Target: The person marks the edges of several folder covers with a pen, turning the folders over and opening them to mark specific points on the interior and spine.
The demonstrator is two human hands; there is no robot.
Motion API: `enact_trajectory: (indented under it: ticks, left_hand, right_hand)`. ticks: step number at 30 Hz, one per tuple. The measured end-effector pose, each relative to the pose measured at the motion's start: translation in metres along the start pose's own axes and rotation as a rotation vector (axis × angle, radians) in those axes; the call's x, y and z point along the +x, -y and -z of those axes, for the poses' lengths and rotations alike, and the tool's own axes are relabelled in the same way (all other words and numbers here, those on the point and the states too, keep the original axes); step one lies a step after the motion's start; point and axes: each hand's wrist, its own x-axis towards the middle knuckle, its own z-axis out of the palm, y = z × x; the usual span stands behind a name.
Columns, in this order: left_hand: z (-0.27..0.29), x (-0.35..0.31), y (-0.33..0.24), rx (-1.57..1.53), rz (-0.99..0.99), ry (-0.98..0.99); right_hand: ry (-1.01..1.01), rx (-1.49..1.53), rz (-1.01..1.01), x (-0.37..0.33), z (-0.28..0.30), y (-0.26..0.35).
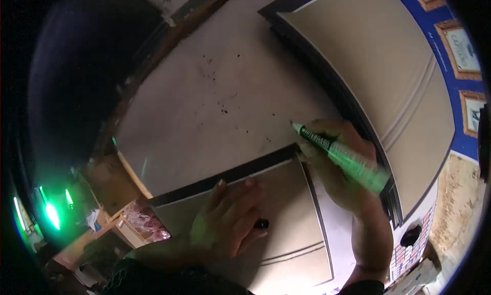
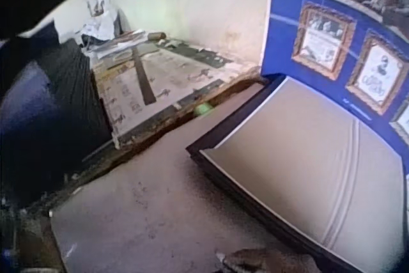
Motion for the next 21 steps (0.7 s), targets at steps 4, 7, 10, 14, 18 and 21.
enact_trajectory:
  ticks: [4,7,10,14,18,21]
  left_hand:
    - [-0.002,-0.004,0.008,-0.074,0.023,0.036]
    - [0.005,-0.008,0.004,-0.107,0.101,0.099]
    - [0.006,-0.008,0.004,-0.119,0.12,0.119]
    - [-0.001,-0.01,0.009,-0.175,0.098,0.065]
    - [0.002,-0.008,0.009,-0.099,0.043,0.095]
    - [0.0,-0.009,0.012,-0.113,0.035,0.071]
  right_hand:
    - [-0.077,0.133,-0.06,-0.009,-0.005,-0.018]
    - [-0.147,0.147,-0.06,-0.012,-0.004,-0.009]
    - [-0.091,0.197,-0.084,-0.01,0.001,-0.011]
    - [-0.096,0.256,-0.084,-0.01,-0.004,-0.008]
    - [-0.172,0.214,-0.187,-0.012,-0.008,-0.005]
    - [-0.191,0.166,-0.181,-0.014,-0.009,-0.009]
